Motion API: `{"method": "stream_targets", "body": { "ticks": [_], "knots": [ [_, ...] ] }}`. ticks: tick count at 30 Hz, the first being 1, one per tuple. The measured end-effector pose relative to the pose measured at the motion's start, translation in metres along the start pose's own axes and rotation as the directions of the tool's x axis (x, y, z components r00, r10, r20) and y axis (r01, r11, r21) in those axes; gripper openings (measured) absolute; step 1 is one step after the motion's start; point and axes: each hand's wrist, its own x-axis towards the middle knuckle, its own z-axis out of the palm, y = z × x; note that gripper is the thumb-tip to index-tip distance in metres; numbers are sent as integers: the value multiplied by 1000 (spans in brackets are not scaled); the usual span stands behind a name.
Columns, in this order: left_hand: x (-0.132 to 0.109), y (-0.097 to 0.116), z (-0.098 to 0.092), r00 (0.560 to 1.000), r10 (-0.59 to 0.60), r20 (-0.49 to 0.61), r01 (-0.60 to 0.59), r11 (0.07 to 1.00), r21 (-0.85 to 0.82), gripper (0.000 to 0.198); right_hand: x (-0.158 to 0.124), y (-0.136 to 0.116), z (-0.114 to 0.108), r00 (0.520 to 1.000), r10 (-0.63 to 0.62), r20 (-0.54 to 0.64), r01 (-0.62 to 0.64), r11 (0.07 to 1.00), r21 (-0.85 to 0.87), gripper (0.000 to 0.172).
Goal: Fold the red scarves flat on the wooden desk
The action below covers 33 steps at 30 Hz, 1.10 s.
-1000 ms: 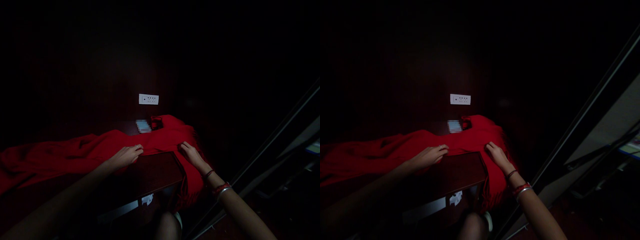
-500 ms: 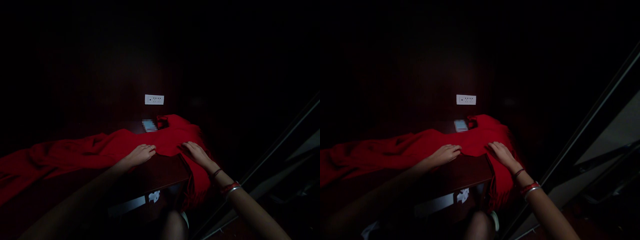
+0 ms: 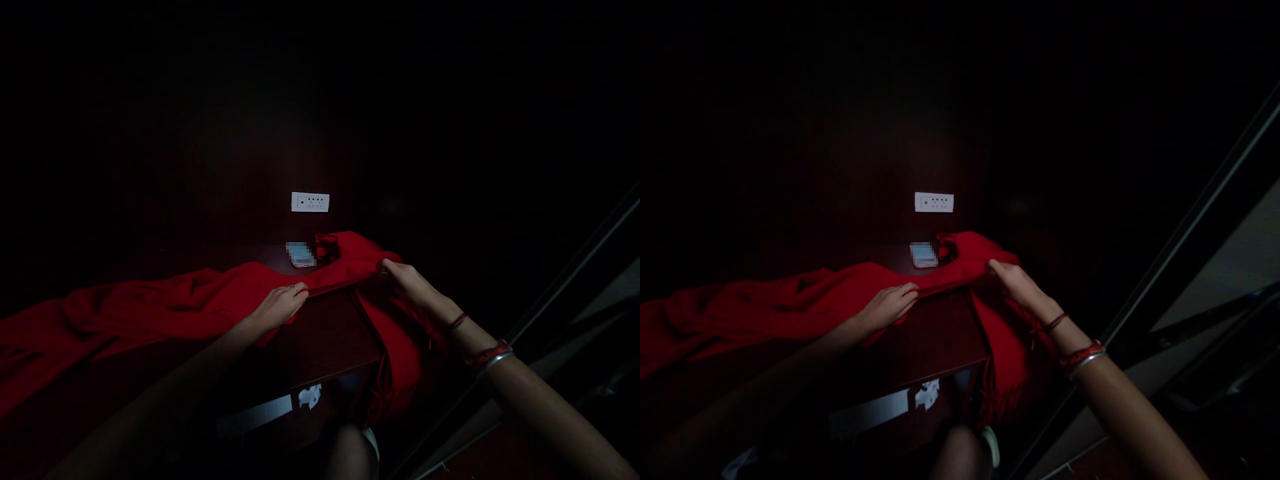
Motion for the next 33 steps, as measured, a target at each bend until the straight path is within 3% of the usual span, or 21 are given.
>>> {"method": "stream_targets", "body": {
  "ticks": [4, 10, 14, 20, 25, 30, 33],
  "knots": [
    [-4, -3, -8, 995, -17, -93, 2, 988, -156, 24, 11, 2, -14, 999, -41, -28, 42, 998, 54, 16],
    [-7, -5, -24, 991, -13, -131, -31, 944, -329, 25, 14, 3, -8, 999, -33, 22, 32, 998, 54, 17],
    [-8, -1, -36, 999, -31, -31, 15, 905, -426, 24, 14, 2, 0, 999, 29, -16, -27, 995, 101, 16],
    [-13, -3, -41, 989, -91, 115, 134, 879, -458, 24, 15, -1, 0, 999, -6, 46, 1, 993, 119, 16],
    [-11, 5, -38, 997, -77, 9, 74, 895, -440, 18, 20, -13, -6, 994, -63, 89, 56, 995, 78, 19],
    [-7, 27, -32, 996, -66, -61, 33, 901, -434, 30, 33, -35, -10, 984, -149, 93, 142, 987, 74, 20],
    [-6, 30, -33, 981, -153, -119, 66, 841, -536, 24, 42, -41, -15, 983, -174, 65, 169, 983, 71, 20]
  ]
}}
